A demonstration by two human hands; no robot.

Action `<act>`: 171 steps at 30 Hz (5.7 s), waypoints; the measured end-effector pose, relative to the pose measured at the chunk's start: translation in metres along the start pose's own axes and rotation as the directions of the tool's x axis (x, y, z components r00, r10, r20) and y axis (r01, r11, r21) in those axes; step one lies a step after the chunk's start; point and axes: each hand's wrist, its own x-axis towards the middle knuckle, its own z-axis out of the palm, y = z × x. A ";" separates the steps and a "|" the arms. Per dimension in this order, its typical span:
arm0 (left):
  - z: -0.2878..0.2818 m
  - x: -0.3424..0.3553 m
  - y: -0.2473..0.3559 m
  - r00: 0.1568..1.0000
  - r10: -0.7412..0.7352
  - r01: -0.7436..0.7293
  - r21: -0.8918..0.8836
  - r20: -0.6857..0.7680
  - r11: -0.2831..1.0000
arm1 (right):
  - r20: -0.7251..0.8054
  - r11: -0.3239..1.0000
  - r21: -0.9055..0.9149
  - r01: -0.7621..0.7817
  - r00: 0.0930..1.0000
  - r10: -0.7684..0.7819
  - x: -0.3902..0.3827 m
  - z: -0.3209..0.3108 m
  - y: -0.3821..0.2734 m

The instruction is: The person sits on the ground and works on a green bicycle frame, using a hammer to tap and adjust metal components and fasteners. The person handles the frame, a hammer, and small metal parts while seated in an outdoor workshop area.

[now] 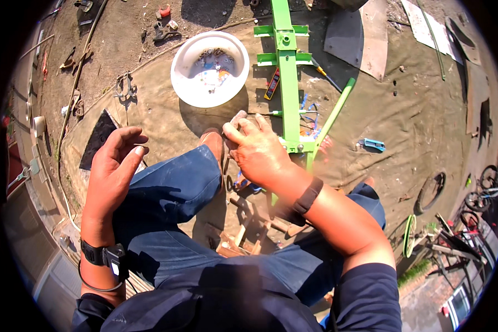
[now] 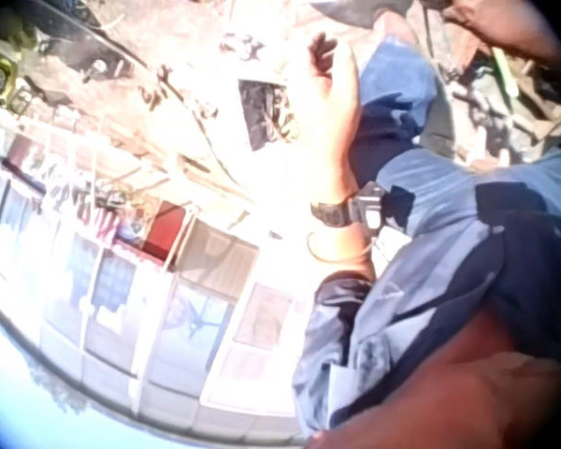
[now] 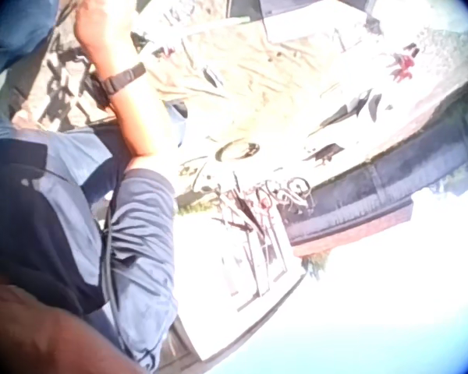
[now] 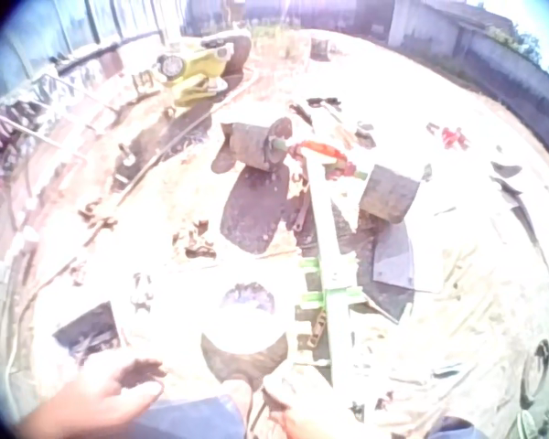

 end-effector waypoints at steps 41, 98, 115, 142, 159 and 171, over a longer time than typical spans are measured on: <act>0.192 -0.014 -0.027 0.709 -0.483 0.704 -0.550 0.514 0.450 | 0.515 0.251 0.410 -0.877 0.450 0.729 -0.173 0.185 -0.031; 0.206 -0.022 -0.025 0.780 -0.587 0.562 -0.655 0.217 0.505 | 0.540 0.375 0.392 -0.840 0.540 0.645 -0.136 0.113 -0.037; 0.203 -0.020 -0.031 0.792 -0.491 0.601 -0.605 0.362 0.522 | 0.601 0.374 0.371 -0.850 0.527 0.601 -0.131 0.108 -0.037; 0.203 -0.017 -0.026 0.796 -0.420 0.605 -0.579 0.435 0.547 | 0.536 0.392 0.423 -0.817 0.574 0.619 -0.131 0.119 -0.038; 0.194 -0.011 -0.043 0.773 -0.559 0.600 -0.630 0.299 0.494 | 0.552 0.377 0.412 -0.830 0.556 0.622 -0.128 0.107 -0.038; 0.201 -0.015 -0.027 0.802 -0.452 0.593 -0.604 0.389 0.532 | 0.528 0.403 0.408 -0.819 0.572 0.627 -0.128 0.122 -0.036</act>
